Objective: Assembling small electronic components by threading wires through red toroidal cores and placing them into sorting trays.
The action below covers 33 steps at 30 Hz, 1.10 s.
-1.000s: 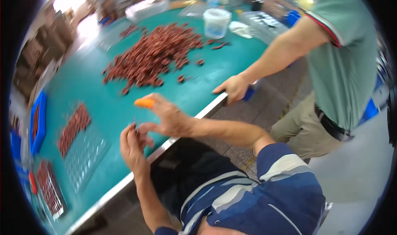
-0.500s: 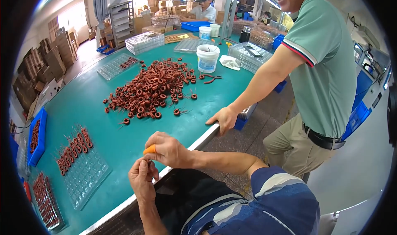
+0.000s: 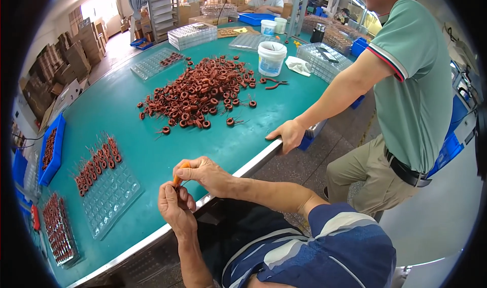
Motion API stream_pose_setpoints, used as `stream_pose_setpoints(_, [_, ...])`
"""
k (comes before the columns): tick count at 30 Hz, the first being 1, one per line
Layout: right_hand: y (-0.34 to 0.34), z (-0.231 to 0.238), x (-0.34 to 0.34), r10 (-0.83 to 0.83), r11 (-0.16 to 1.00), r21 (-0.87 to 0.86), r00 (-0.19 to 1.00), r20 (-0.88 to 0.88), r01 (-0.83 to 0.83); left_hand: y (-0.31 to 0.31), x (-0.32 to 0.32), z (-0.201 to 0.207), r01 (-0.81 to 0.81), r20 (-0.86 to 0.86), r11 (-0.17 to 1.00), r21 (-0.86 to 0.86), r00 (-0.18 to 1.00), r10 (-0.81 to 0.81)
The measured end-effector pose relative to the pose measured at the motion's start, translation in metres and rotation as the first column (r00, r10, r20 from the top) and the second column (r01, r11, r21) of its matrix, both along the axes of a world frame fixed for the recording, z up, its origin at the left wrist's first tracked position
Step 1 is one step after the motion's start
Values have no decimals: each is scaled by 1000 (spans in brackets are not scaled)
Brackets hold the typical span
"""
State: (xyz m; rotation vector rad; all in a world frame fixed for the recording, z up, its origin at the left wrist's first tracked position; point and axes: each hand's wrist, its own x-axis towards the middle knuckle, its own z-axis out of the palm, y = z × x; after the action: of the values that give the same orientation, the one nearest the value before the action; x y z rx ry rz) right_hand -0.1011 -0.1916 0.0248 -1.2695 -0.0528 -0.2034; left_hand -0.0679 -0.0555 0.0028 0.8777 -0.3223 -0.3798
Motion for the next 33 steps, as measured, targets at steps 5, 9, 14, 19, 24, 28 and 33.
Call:
stream_pose_setpoints(5, [5, -11, -1, -109, 989, -100, 994, 4, 109, 8, -1, 7, -27, 34, 989, 146, 999, 23])
stream_pose_setpoints(9, [3, -18, -11, -169, 905, -375, 979, 115, 200, 21, 7, 2, -82, -10, 992, 91, 996, 84])
stream_pose_setpoints(14, [8, -28, -18, -164, 899, -383, 974, 158, 213, 11, 0, 6, 62, 9, 997, 41, 998, -62])
stream_pose_setpoints(19, [19, -32, -13, -269, 772, -473, 892, 362, 425, 18, -3, 0, 54, 4, 996, 72, 998, -55])
stream_pose_setpoints(24, [23, -34, -11, -269, 763, -469, 879, 393, 444, 23, -3, -5, 16, -8, 993, 116, 1000, -15])
stream_pose_setpoints(28, [20, -25, -17, -250, 946, -216, 968, -7, 243, 22, -4, -7, 31, -14, 992, 120, 999, -30])
stream_pose_setpoints(33, [15, -31, -15, -57, 985, 150, 980, -192, 86, 20, -7, -10, 16, -14, 991, 135, 1000, -14])
